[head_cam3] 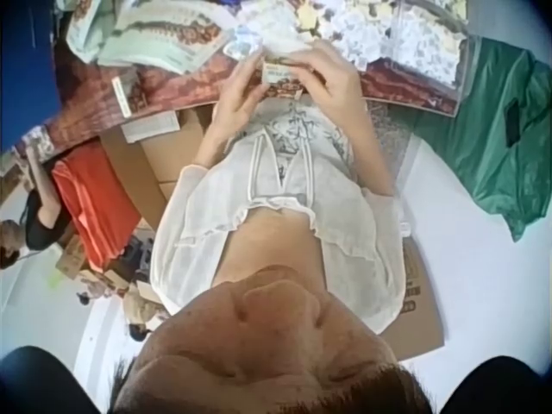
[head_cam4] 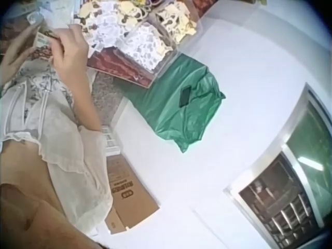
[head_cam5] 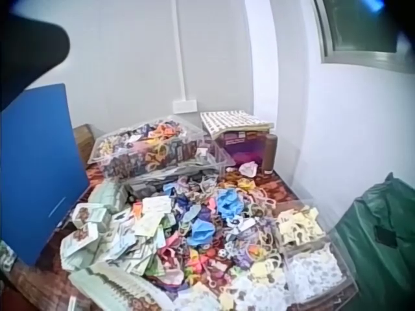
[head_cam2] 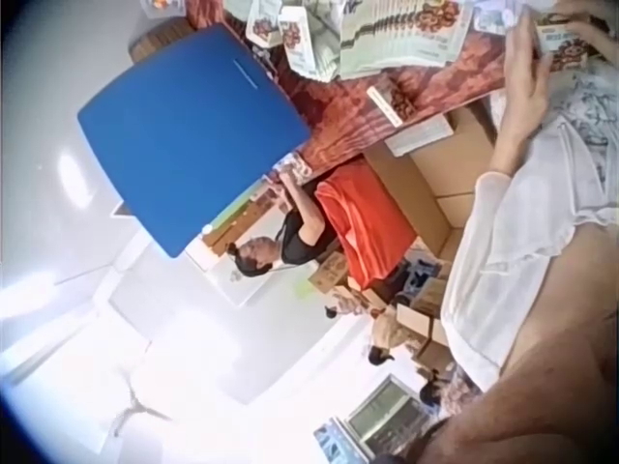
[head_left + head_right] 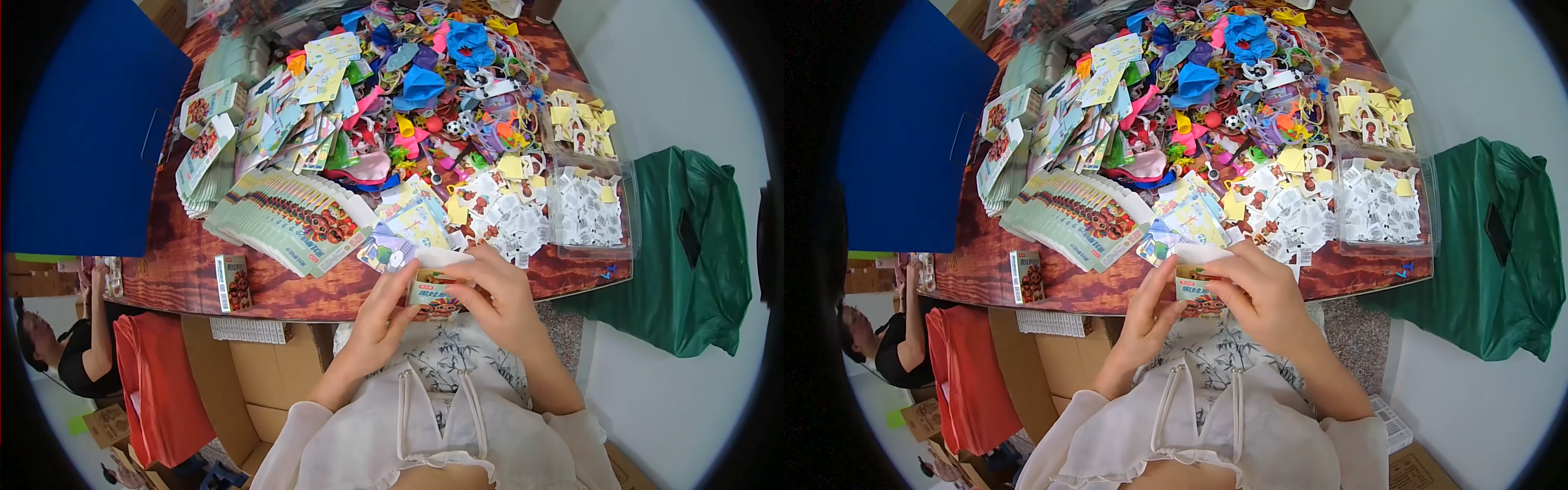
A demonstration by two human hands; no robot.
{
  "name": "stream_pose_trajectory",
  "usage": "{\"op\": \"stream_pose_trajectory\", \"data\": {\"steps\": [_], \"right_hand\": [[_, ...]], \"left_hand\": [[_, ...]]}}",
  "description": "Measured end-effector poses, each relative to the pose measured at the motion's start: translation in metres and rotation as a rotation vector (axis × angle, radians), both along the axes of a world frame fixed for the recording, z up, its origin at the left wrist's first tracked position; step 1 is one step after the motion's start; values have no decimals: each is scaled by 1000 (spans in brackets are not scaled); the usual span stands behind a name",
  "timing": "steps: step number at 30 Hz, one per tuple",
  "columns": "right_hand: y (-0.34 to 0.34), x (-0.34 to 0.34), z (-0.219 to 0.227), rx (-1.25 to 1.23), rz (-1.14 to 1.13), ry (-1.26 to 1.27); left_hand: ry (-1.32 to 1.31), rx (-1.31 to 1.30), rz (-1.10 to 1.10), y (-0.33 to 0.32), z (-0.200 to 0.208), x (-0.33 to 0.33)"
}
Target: Sorting and packaging small toy parts into plastic bags.
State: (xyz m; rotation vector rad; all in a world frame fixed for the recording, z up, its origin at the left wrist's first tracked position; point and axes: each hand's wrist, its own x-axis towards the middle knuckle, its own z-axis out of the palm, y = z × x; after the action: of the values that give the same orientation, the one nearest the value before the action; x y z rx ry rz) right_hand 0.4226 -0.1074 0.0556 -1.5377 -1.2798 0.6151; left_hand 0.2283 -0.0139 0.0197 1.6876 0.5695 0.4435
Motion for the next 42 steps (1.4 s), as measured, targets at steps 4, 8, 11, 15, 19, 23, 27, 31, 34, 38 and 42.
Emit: {"op": "stream_pose_trajectory", "data": {"steps": [4,8,11,15,19,23,27,31,34,38,42], "right_hand": [[-2,2,4,-37,62,65],[-4,-2,6,-8,85,-35],[-1,-6,14,-14,81,-103],[-2,-17,18,87,71,-278],[-4,-19,28,71,92,-482],[-2,-16,26,37,147,-480],[5,-16,6,193,30,-313],[5,-7,-2,133,-26,-8],[3,-3,-7,92,-23,118],[-2,0,-6,-5,4,153],[-3,-1,-7,14,49,-70]], "left_hand": [[5,81,92,-5,-1,0],[-3,222,40,3,-1,-2],[-15,-28,143,-3,-10,-4],[-101,51,126,8,-8,-7],[-109,165,125,13,-6,-9],[-103,259,69,18,0,-10],[-50,-86,89,3,-9,-14],[-168,-155,122,-6,-5,-4],[-131,-221,168,-12,0,-2],[26,69,84,-14,-1,1],[44,-112,79,-12,-6,-3]]}}
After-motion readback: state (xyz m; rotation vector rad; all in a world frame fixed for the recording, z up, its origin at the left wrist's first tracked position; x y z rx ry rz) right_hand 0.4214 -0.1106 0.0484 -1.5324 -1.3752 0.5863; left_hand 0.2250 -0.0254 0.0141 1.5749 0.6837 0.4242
